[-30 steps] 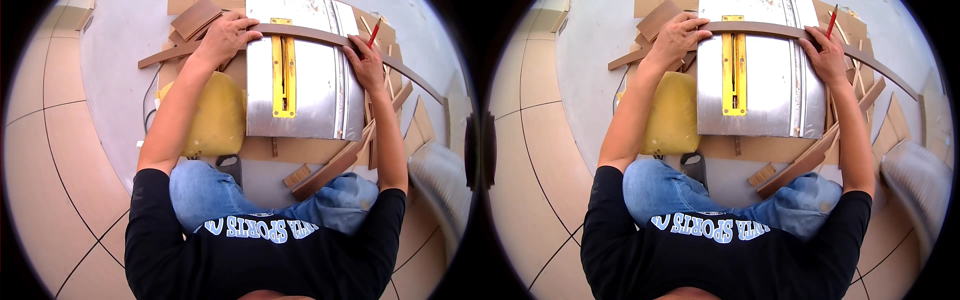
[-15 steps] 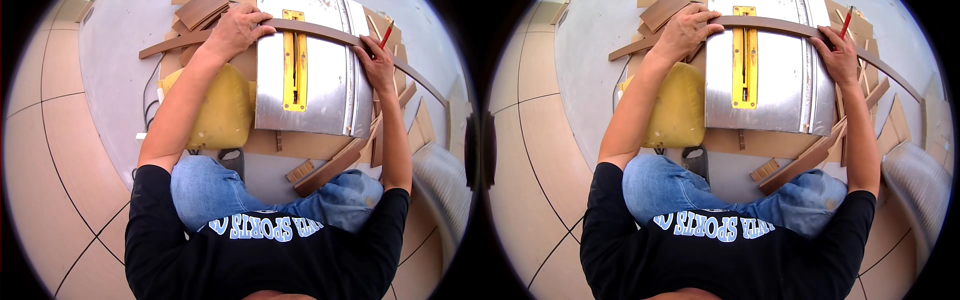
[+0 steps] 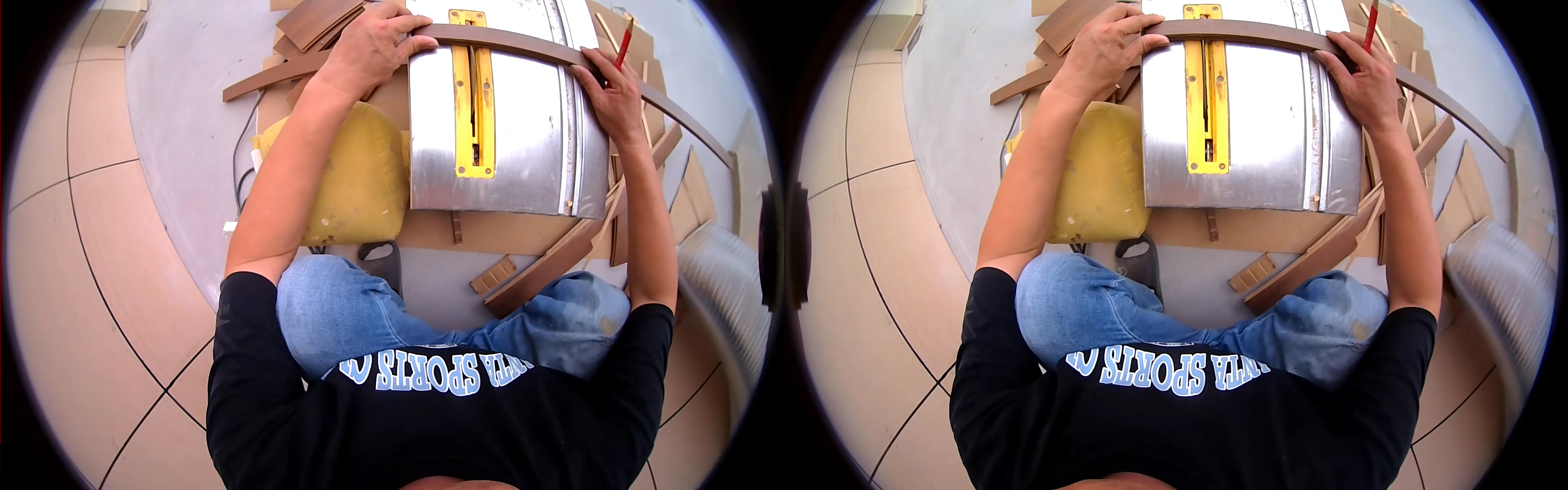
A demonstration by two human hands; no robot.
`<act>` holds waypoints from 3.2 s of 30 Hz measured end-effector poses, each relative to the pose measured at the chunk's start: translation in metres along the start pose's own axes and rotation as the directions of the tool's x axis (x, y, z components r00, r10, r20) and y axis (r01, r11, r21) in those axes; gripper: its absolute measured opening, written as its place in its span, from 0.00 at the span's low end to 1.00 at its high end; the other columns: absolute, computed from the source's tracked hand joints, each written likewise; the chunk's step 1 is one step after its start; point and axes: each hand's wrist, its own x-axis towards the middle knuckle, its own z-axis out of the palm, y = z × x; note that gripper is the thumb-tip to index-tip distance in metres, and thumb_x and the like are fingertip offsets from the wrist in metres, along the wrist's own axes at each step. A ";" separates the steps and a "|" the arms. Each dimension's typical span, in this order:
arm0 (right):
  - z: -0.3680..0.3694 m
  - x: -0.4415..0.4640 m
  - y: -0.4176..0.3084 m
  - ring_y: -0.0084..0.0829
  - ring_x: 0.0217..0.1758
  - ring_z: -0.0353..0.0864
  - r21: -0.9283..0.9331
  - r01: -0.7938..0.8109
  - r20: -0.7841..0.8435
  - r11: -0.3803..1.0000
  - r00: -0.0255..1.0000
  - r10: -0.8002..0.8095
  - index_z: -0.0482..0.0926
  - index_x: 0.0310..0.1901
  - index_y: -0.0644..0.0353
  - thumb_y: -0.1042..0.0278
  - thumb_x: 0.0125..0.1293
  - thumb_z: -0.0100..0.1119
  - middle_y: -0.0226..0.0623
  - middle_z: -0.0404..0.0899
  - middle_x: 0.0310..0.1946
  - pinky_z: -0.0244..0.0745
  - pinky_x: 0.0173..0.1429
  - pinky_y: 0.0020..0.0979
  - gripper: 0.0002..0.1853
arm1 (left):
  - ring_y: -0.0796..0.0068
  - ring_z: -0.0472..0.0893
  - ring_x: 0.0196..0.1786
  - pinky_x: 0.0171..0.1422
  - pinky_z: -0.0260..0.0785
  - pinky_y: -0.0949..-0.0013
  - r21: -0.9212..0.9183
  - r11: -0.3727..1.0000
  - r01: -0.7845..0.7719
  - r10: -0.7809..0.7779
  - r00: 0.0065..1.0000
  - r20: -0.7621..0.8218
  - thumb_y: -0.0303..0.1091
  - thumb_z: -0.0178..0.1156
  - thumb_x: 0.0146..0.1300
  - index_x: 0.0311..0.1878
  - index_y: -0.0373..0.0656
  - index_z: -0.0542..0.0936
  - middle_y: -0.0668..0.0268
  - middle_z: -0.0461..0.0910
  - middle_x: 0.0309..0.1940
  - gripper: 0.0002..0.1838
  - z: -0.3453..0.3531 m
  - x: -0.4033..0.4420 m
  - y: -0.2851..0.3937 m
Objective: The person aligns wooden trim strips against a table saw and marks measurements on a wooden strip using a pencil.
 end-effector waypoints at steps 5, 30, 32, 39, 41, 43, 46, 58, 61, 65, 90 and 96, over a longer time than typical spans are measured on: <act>0.004 0.004 -0.008 0.40 0.55 0.88 0.095 -0.066 -0.043 0.993 0.997 0.070 0.89 0.56 0.57 0.52 0.69 0.74 0.39 0.88 0.54 0.82 0.60 0.36 0.21 | 0.60 0.80 0.56 0.65 0.75 0.62 0.151 0.967 -0.204 0.198 0.979 0.054 0.45 0.69 0.68 0.49 0.37 0.88 0.60 0.86 0.46 0.19 0.002 0.010 -0.015; 0.001 -0.005 -0.002 0.38 0.55 0.87 0.060 -0.041 -0.002 0.997 0.999 0.041 0.89 0.57 0.55 0.49 0.69 0.74 0.38 0.88 0.54 0.82 0.60 0.36 0.22 | 0.57 0.81 0.55 0.62 0.77 0.59 -0.075 0.997 -0.012 0.014 1.000 0.026 0.45 0.70 0.67 0.53 0.36 0.85 0.56 0.82 0.47 0.21 -0.002 -0.008 0.000; 0.001 -0.006 -0.002 0.38 0.56 0.87 0.066 -0.041 -0.001 0.997 0.999 0.041 0.89 0.57 0.54 0.49 0.69 0.73 0.38 0.88 0.54 0.82 0.60 0.36 0.22 | 0.57 0.81 0.55 0.62 0.77 0.59 -0.063 0.997 -0.035 0.036 0.999 0.024 0.45 0.70 0.68 0.53 0.36 0.85 0.56 0.82 0.48 0.21 -0.002 -0.007 -0.001; 0.003 -0.007 0.003 0.39 0.56 0.87 0.078 -0.028 -0.016 0.997 0.999 0.029 0.89 0.59 0.54 0.49 0.70 0.73 0.39 0.87 0.55 0.81 0.61 0.36 0.23 | 0.59 0.81 0.57 0.63 0.77 0.61 -0.039 0.998 -0.048 0.048 0.999 -0.006 0.48 0.69 0.69 0.53 0.36 0.86 0.58 0.83 0.49 0.22 0.000 -0.006 0.001; 0.003 -0.007 0.003 0.39 0.56 0.87 0.085 -0.031 -0.015 0.996 0.999 0.032 0.88 0.59 0.54 0.49 0.70 0.73 0.39 0.87 0.55 0.81 0.61 0.36 0.23 | 0.59 0.81 0.57 0.63 0.77 0.61 -0.018 0.999 -0.049 0.049 0.999 0.001 0.48 0.69 0.69 0.53 0.36 0.86 0.57 0.83 0.49 0.22 0.001 -0.006 0.002; 0.003 -0.007 0.003 0.39 0.56 0.87 0.093 -0.033 -0.012 0.995 0.999 0.034 0.88 0.59 0.54 0.49 0.70 0.73 0.39 0.87 0.55 0.81 0.61 0.36 0.23 | 0.59 0.81 0.57 0.64 0.77 0.62 0.003 0.999 -0.047 0.047 0.999 0.008 0.48 0.68 0.69 0.53 0.36 0.86 0.57 0.83 0.49 0.23 0.000 -0.005 0.004; 0.002 -0.006 0.002 0.40 0.55 0.87 0.084 -0.036 -0.007 0.996 0.999 0.037 0.88 0.59 0.55 0.49 0.70 0.73 0.39 0.87 0.55 0.82 0.60 0.36 0.23 | 0.59 0.81 0.58 0.64 0.77 0.62 -0.014 1.000 0.020 -0.019 0.997 0.070 0.48 0.68 0.70 0.53 0.36 0.86 0.57 0.83 0.49 0.23 -0.002 -0.004 0.005; 0.004 0.005 -0.002 0.40 0.57 0.87 0.097 -0.033 -0.026 0.995 0.999 0.035 0.89 0.57 0.56 0.51 0.70 0.73 0.39 0.87 0.55 0.81 0.62 0.36 0.21 | 0.60 0.80 0.57 0.65 0.75 0.63 0.071 0.989 -0.130 0.127 0.991 0.052 0.47 0.67 0.70 0.51 0.37 0.87 0.61 0.86 0.47 0.21 0.004 0.007 -0.013; 0.004 0.003 0.000 0.40 0.58 0.87 0.085 -0.033 -0.025 0.996 0.999 0.035 0.89 0.57 0.56 0.52 0.70 0.73 0.39 0.87 0.55 0.81 0.62 0.36 0.21 | 0.60 0.81 0.58 0.65 0.76 0.62 0.026 0.997 -0.076 0.076 0.997 0.008 0.48 0.68 0.70 0.51 0.37 0.87 0.60 0.86 0.47 0.21 0.000 0.001 -0.005; 0.002 0.001 -0.002 0.40 0.58 0.87 0.085 -0.069 -0.001 0.994 0.998 0.069 0.89 0.58 0.55 0.52 0.70 0.73 0.38 0.87 0.56 0.81 0.62 0.36 0.21 | 0.58 0.81 0.57 0.64 0.77 0.61 -0.009 1.000 0.021 -0.021 0.999 0.033 0.48 0.69 0.68 0.51 0.37 0.86 0.59 0.84 0.48 0.22 -0.004 -0.003 0.005; -0.002 0.001 -0.005 0.39 0.57 0.87 0.091 -0.033 -0.002 0.995 0.999 0.033 0.89 0.57 0.56 0.53 0.69 0.74 0.38 0.87 0.55 0.81 0.61 0.36 0.21 | 0.60 0.86 0.42 0.49 0.81 0.61 -0.061 0.998 0.036 -0.041 0.995 -0.091 0.51 0.74 0.64 0.51 0.45 0.90 0.65 0.86 0.44 0.21 0.001 -0.011 0.003; -0.001 0.004 0.001 0.42 0.57 0.87 0.131 -0.021 0.006 0.991 1.000 0.021 0.88 0.59 0.56 0.57 0.70 0.73 0.40 0.86 0.57 0.82 0.61 0.36 0.20 | 0.61 0.86 0.41 0.47 0.81 0.62 -0.057 0.998 0.017 -0.023 0.995 -0.095 0.50 0.72 0.66 0.52 0.46 0.89 0.65 0.86 0.43 0.20 0.002 -0.005 -0.005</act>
